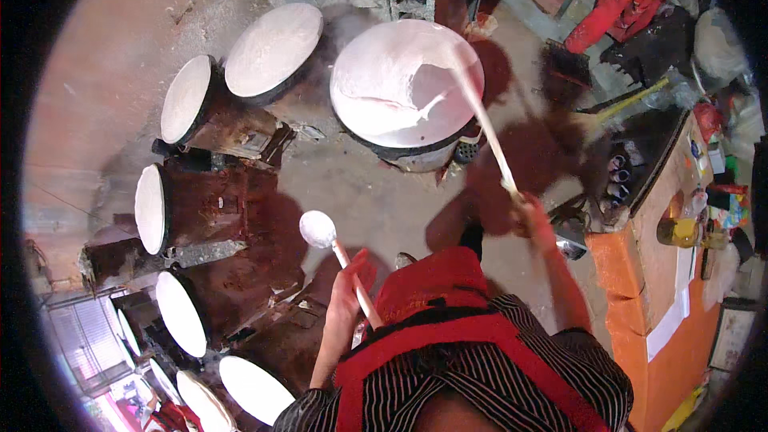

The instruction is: The person scoops batter with a ladle, spreads it across circular hot plates using a stick, and removes the cooked thin wrappers to stack them.

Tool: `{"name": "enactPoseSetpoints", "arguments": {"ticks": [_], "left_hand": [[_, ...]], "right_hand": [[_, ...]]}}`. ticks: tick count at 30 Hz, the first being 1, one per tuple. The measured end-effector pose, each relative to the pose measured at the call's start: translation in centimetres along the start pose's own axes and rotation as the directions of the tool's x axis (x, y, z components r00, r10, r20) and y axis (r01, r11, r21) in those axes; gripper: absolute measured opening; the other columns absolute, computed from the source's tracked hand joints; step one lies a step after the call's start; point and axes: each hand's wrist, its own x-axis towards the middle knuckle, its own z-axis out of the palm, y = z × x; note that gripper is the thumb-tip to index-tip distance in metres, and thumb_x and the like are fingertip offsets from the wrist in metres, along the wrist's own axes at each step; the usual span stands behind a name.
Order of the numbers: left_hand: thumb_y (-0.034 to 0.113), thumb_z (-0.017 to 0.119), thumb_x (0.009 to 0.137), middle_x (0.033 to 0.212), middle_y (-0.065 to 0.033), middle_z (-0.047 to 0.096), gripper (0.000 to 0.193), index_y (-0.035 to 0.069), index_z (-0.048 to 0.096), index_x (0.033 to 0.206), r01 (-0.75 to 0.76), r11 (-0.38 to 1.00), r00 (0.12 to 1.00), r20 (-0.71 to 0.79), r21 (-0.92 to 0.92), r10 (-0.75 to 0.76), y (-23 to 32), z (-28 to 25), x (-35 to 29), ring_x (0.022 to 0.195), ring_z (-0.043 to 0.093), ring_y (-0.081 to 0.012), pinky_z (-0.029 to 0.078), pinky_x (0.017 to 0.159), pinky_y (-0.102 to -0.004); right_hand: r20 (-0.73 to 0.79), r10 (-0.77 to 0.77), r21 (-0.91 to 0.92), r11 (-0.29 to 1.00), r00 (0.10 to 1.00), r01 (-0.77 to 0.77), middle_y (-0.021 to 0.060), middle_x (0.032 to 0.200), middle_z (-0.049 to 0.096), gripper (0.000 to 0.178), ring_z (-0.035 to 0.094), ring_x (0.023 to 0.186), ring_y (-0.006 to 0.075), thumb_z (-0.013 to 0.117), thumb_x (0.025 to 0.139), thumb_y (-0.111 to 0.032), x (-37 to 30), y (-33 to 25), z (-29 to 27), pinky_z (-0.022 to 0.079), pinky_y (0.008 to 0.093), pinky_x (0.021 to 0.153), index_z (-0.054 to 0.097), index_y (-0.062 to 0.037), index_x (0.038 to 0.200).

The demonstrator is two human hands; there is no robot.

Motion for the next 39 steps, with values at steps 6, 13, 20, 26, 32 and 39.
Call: {"name": "enactPoseSetpoints", "arguments": {"ticks": [6,13,20,26,32,39], "left_hand": [[0.009,0.058,0.079,0.085,0.0021,0.056,0.034,0.013,0.059,0.113,0.006,0.994,0.999,-0.05,-0.105,-0.011,-1.2,-6.9,-5.2,0.084,0.055,-0.0129,0.046,0.085,-0.0303],[0.005,0.058,0.077,0.073,0.0036,0.051,0.029,0.013,0.061,0.104,-0.097,0.983,0.983,-0.171,-0.155,0.07,-3.1,-10.8,-8.5,0.071,0.055,-0.0118,0.048,0.072,-0.027],[0.007,0.062,0.075,0.066,0.006,0.048,0.029,0.013,0.062,0.103,-0.045,0.984,0.989,-0.147,-0.17,0.02,-2.6,-9.0,-6.9,0.06,0.049,-0.0105,0.042,0.057,-0.0238],[0.009,0.062,0.074,0.078,0.0061,0.047,0.031,0.016,0.063,0.104,-0.028,0.996,1.0,-0.01,-0.083,0.027,-2.6,-5.0,-6.4,0.073,0.048,-0.0095,0.041,0.071,-0.0247],[0.012,0.061,0.075,0.094,0.0072,0.047,0.033,0.019,0.063,0.107,0.007,1.0,1.0,-0.021,0.026,-0.006,-3.4,-0.5,-5.0,0.092,0.045,-0.008,0.035,0.089,-0.0268],[0.012,0.061,0.075,0.092,0.0064,0.048,0.034,0.016,0.062,0.109,-0.042,0.999,0.998,0.05,0.012,0.041,-5.7,3.7,-3.3,0.088,0.046,-0.0062,0.037,0.087,-0.027]], "right_hand": [[0.116,-0.417,-0.112,0.896,0.902,0.429,0.0048,0.091,0.061,0.028,0.058,0.071,0.0172,0.049,0.091,-0.019,9.6,5.5,27.9,0.049,0.0357,0.063,0.054,-0.0092,0.117],[-0.164,-0.446,-0.211,0.887,0.88,0.411,0.016,0.081,0.056,0.031,0.054,0.07,0.0311,0.043,0.094,-0.024,12.2,6.3,37.6,0.042,0.0396,0.059,0.048,-0.0141,0.122],[-0.065,-0.148,0.124,0.98,0.987,0.155,-0.0035,0.053,0.04,0.027,0.039,0.038,0.0082,0.042,0.096,-0.025,4.5,4.9,23.8,0.031,0.0261,0.031,0.049,-0.0224,0.122],[-0.131,-0.151,0.251,0.951,0.98,0.18,-0.0037,0.056,0.04,0.026,0.04,0.038,0.0096,0.038,0.096,-0.03,5.6,-1.5,20.7,0.032,0.0251,0.03,0.048,-0.0218,0.119],[0.267,-0.012,-0.178,0.982,0.964,0.062,-0.0043,0.05,0.04,0.024,0.039,0.039,0.009,0.045,0.092,-0.017,3.8,1.4,21.6,0.033,0.0261,0.034,0.055,-0.0201,0.114],[0.159,-0.019,-0.062,0.998,0.987,0.029,-0.0035,0.061,0.046,0.026,0.038,0.039,0.0071,0.046,0.094,-0.034,7.4,-2.6,6.1,0.03,0.0234,0.031,0.05,-0.0192,0.115]]}}
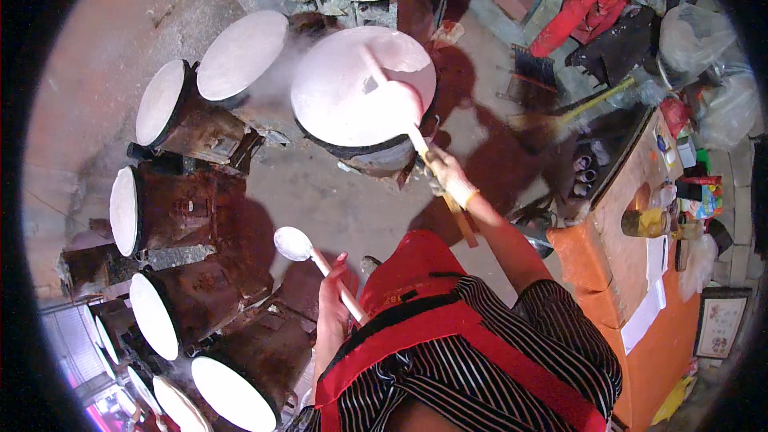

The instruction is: The person scoops batter with a ladle, spreads it across circular hot plates using a stick, and removes the cooked thin wrappers to stack them.

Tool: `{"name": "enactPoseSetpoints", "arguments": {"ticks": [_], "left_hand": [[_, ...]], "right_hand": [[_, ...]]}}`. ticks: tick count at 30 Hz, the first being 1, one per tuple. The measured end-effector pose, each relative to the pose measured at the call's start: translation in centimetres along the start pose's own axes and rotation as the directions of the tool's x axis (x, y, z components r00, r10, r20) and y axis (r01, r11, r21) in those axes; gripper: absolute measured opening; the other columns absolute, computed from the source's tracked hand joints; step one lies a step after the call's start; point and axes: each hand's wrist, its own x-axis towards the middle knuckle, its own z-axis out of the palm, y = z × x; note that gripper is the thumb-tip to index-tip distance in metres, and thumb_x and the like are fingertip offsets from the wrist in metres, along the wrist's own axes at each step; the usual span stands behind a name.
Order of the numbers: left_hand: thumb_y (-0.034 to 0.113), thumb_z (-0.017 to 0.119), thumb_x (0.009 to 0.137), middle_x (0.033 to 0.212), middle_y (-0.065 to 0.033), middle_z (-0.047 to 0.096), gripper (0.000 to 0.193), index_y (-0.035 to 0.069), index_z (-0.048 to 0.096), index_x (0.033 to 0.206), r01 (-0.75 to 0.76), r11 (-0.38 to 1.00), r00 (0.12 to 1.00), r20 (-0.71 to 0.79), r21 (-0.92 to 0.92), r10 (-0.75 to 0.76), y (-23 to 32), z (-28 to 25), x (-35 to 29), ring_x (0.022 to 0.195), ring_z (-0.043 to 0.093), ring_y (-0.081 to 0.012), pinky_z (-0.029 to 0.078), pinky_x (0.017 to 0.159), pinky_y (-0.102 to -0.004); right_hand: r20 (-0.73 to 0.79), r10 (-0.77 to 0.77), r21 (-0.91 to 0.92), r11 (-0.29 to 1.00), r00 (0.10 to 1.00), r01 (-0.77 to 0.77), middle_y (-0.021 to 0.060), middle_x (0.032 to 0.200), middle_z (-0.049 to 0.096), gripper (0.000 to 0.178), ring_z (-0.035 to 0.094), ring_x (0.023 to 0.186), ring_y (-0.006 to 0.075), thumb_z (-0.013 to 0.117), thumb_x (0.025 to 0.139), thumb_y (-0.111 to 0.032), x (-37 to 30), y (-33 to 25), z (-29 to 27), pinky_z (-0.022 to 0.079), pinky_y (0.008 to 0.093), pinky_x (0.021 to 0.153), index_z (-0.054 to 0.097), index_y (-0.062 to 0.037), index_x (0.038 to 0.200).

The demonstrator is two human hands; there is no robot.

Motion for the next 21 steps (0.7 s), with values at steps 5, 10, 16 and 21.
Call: {"name": "enactPoseSetpoints", "arguments": {"ticks": [5,10,16,21], "left_hand": [[0.011,0.063,0.076,0.093,0.0025,0.049,0.036,0.013,0.06,0.112,0.05,0.999,0.997,-0.065,-0.017,-0.051,-1.0,5.7,0.4,0.089,0.047,-0.0095,0.041,0.089,-0.0271],[0.009,0.062,0.079,0.086,0.0006,0.052,0.029,0.01,0.059,0.108,0.004,0.997,0.992,-0.122,-0.079,-0.014,-1.9,9.3,0.2,0.082,0.053,-0.0145,0.048,0.082,-0.0282],[0.015,0.059,0.087,0.073,-0.0008,0.049,0.013,0.004,0.056,0.093,-0.114,0.987,0.993,-0.05,-0.116,0.109,-3.4,10.1,1.1,0.063,0.047,-0.0107,0.045,0.056,-0.0221],[0.021,0.059,0.089,0.062,0.003,0.046,0.017,0.005,0.053,0.09,-0.204,0.972,0.968,-0.123,0.114,0.217,-1.5,11.8,0.2,0.045,0.036,-0.0045,0.029,0.037,-0.0187]], "right_hand": [[0.121,-0.055,0.104,0.994,0.991,0.043,-0.0041,0.056,0.042,0.02,0.033,0.037,0.0069,0.048,0.093,-0.034,1.4,-2.5,2.9,0.026,0.0234,0.032,0.053,-0.017,0.104],[0.277,0.099,-0.097,0.992,0.956,-0.075,-0.0051,0.057,0.045,0.022,0.035,0.037,0.0067,0.049,0.093,-0.027,2.7,-2.6,-5.6,0.026,0.0221,0.033,0.057,-0.0148,0.109],[0.046,-0.392,-0.385,0.842,0.919,0.379,-0.0071,0.055,0.042,0.025,0.036,0.041,0.005,0.05,0.091,-0.022,9.5,-8.7,-5.7,0.031,0.025,0.037,0.058,-0.0137,0.113],[0.272,-0.376,-0.526,0.713,0.886,0.464,0.0174,0.105,0.062,0.037,0.059,0.091,0.0267,0.052,0.089,-0.03,11.1,-5.3,-2.2,0.044,0.0329,0.083,0.056,-0.0073,0.118]]}}
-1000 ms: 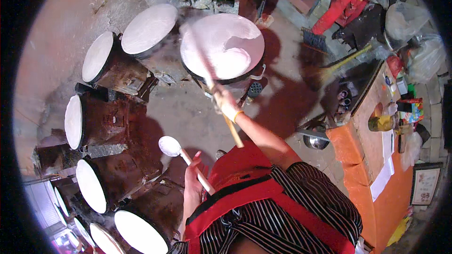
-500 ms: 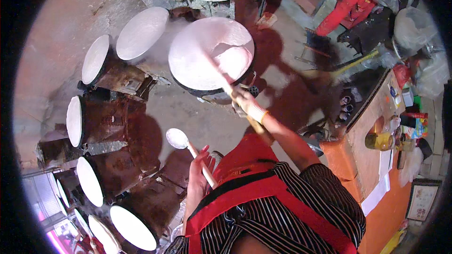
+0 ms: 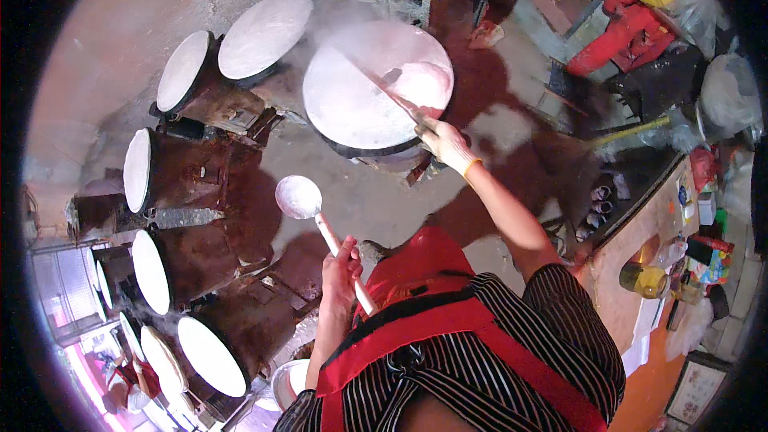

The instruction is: The person scoops batter with a ladle, spreads it across circular hot plates using a stick, and removes the cooked thin wrappers to stack them.

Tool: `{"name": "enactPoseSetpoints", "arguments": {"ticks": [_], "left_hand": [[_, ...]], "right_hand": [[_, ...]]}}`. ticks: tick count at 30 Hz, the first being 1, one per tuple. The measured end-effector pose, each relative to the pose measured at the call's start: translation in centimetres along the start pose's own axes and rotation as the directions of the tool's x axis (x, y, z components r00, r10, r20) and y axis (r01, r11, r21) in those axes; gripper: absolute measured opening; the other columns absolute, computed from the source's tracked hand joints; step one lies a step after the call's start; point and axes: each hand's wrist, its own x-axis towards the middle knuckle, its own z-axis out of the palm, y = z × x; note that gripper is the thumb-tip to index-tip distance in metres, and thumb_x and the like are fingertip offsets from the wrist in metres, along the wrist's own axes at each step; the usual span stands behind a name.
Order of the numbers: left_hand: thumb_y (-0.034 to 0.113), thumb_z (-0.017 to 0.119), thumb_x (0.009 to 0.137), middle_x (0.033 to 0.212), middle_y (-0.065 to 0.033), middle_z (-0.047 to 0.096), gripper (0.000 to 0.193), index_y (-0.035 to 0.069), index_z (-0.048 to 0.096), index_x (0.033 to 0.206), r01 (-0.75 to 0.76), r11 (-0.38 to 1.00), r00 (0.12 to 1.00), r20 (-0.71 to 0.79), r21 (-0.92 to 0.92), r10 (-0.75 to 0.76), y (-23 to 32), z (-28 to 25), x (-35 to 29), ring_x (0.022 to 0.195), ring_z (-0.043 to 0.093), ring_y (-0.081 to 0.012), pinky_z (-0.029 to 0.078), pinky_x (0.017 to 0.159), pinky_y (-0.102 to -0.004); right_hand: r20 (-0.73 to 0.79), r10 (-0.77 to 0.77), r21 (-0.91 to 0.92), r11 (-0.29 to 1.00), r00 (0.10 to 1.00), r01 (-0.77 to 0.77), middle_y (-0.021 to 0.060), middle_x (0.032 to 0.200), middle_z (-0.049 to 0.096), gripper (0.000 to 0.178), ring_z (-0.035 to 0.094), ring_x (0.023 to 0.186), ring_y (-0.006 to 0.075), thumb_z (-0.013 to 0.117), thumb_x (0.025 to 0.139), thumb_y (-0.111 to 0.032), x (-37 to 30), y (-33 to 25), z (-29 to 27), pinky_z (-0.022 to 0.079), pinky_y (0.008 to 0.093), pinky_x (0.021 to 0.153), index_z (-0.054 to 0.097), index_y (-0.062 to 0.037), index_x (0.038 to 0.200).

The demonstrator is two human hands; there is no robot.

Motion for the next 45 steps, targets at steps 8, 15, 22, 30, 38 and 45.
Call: {"name": "enactPoseSetpoints", "arguments": {"ticks": [8,15,22,30,38,45], "left_hand": [[0.018,0.052,0.091,0.065,0.0011,0.044,0.014,0.006,0.049,0.097,-0.101,0.995,0.995,0.024,0.018,0.1,2.3,-0.8,0.1,0.047,0.038,-0.0054,0.029,0.039,-0.0199],[0.012,0.051,0.091,0.072,0.0003,0.045,0.01,0.005,0.047,0.096,-0.176,0.981,0.984,0.054,0.087,0.172,3.9,-1.4,0.0,0.052,0.039,-0.0061,0.035,0.044,-0.0199],[0.014,0.051,0.092,0.075,-0.0017,0.048,0.016,0.003,0.048,0.103,0.019,0.998,0.984,0.178,0.055,-0.028,4.5,-0.6,-0.4,0.051,0.039,-0.005,0.033,0.04,-0.0183],[0.02,0.051,0.092,0.069,-0.0004,0.045,0.016,0.004,0.048,0.093,-0.081,0.966,0.974,0.226,0.244,0.024,5.5,0.5,4.3,0.052,0.041,-0.0072,0.035,0.042,-0.0211],[0.006,0.044,0.082,0.06,-0.0039,0.043,0.008,0.001,0.044,0.076,-0.275,0.917,0.94,0.282,0.287,0.194,7.5,8.4,15.0,0.039,0.041,-0.0139,0.035,0.034,-0.0298],[0.012,0.051,0.086,0.076,-0.0049,0.054,0.025,-0.003,0.051,0.106,-0.247,0.962,0.782,0.61,0.12,0.124,9.8,8.2,12.4,0.056,0.047,-0.0099,0.038,0.045,-0.0223]], "right_hand": [[-0.397,0.125,0.456,0.887,0.909,0.077,0.0026,0.103,0.065,0.036,0.054,0.08,0.0084,0.06,0.088,-0.02,-3.9,2.1,5.3,0.045,0.025,0.075,0.057,-0.0065,0.121],[-0.518,0.108,0.502,0.842,0.849,0.199,0.0005,0.107,0.061,0.031,0.052,0.095,0.0079,0.058,0.088,-0.009,-5.7,-2.1,3.5,0.042,0.021,0.085,0.058,-0.0049,0.119],[-0.316,0.024,0.312,0.947,0.948,0.08,0.0016,0.1,0.064,0.03,0.055,0.088,0.0107,0.059,0.086,-0.01,-3.4,-1.4,3.5,0.042,0.0238,0.082,0.06,-0.0044,0.116],[-0.063,0.165,0.35,0.927,0.984,-0.133,-0.0076,0.076,0.058,0.037,0.045,0.058,0.0017,0.055,0.086,-0.002,-8.9,-1.1,1.7,0.037,0.0177,0.052,0.058,-0.0118,0.121],[-0.356,0.119,0.458,0.887,0.927,0.062,-0.0096,0.068,0.048,0.026,0.037,0.049,0.0016,0.058,0.089,-0.012,-12.2,1.2,5.6,0.03,0.019,0.043,0.061,-0.0112,0.115],[0.265,0.411,0.729,0.507,0.872,-0.46,-0.0015,0.056,0.05,0.029,0.04,0.037,0.0085,0.056,0.084,-0.013,-11.0,-4.4,5.1,0.031,0.0261,0.032,0.057,-0.0052,0.113]]}}
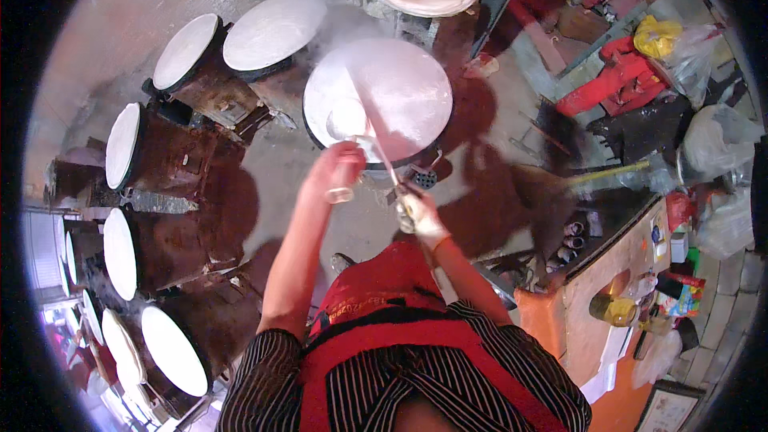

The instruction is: The person scoops batter with a ladle, spreads it across circular hot plates using a stick, and removes the cooked thin wrappers to stack them.

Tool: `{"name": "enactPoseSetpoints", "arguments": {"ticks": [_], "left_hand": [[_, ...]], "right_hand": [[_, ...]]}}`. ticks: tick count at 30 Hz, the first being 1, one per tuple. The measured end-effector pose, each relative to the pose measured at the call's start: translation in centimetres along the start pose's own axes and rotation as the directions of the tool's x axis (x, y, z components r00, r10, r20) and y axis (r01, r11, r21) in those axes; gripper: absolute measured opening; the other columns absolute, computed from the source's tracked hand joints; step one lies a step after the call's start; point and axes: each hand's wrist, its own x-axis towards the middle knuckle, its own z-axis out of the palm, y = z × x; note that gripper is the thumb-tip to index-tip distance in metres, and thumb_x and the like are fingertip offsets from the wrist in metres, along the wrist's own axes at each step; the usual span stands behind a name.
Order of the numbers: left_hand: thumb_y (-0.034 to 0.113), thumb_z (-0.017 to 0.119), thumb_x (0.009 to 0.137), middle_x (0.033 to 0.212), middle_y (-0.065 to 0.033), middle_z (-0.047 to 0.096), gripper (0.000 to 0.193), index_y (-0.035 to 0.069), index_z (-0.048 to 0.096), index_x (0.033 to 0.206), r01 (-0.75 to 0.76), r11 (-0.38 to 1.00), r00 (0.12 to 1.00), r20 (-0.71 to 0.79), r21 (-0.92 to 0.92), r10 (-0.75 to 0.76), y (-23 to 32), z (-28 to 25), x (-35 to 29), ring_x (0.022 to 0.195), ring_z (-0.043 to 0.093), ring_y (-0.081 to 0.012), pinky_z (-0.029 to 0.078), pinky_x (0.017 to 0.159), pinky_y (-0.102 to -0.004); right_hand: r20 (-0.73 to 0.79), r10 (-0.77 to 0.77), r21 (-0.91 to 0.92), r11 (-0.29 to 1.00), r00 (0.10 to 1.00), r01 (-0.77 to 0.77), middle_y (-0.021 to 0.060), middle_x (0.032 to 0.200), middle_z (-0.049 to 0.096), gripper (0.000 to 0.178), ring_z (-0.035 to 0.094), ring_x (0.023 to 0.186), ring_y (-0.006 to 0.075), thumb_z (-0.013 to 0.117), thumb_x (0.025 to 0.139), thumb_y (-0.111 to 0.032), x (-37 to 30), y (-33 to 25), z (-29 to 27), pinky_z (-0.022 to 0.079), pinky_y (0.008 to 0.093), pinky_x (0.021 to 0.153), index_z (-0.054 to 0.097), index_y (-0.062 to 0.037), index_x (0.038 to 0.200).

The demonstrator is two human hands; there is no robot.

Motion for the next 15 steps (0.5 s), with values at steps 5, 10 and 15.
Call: {"name": "enactPoseSetpoints", "arguments": {"ticks": [5,10,15], "left_hand": [[0.007,0.045,0.091,0.067,-0.001,0.039,0.014,0.0,0.043,0.103,0.232,0.766,0.923,-0.111,-0.6,-0.368,5.0,0.6,-7.2,0.045,0.032,-0.0036,0.024,0.03,-0.0131],[0.004,0.046,0.089,0.068,-0.0024,0.038,0.007,-0.001,0.041,0.091,0.227,0.62,0.894,-0.091,-0.751,-0.438,5.5,-4.9,-10.2,0.047,0.033,-0.0036,0.026,0.029,-0.013],[0.003,0.046,0.088,0.07,-0.0033,0.04,0.006,-0.001,0.042,0.091,0.084,0.618,0.91,-0.193,-0.782,-0.367,6.4,-10.4,-14.3,0.049,0.034,-0.0038,0.027,0.03,-0.0123]], "right_hand": [[-0.252,-0.52,-0.378,0.829,0.816,0.412,0.0011,0.059,0.052,0.009,0.046,0.043,0.008,0.054,0.088,-0.016,3.7,-4.5,-5.7,0.034,0.0234,0.035,0.06,-0.0092,0.089],[0.256,-0.572,-0.77,0.366,0.779,0.522,0.0192,0.091,0.065,0.03,0.062,0.085,0.0199,0.06,0.083,-0.012,0.5,2.5,-0.6,0.046,0.0331,0.082,0.061,-0.002,0.111],[-0.007,-0.749,-0.706,0.473,0.663,0.527,0.0104,0.104,0.063,0.03,0.058,0.091,0.0157,0.058,0.087,-0.011,2.5,0.8,-2.0,0.045,0.0295,0.083,0.057,0.003,0.113]]}}
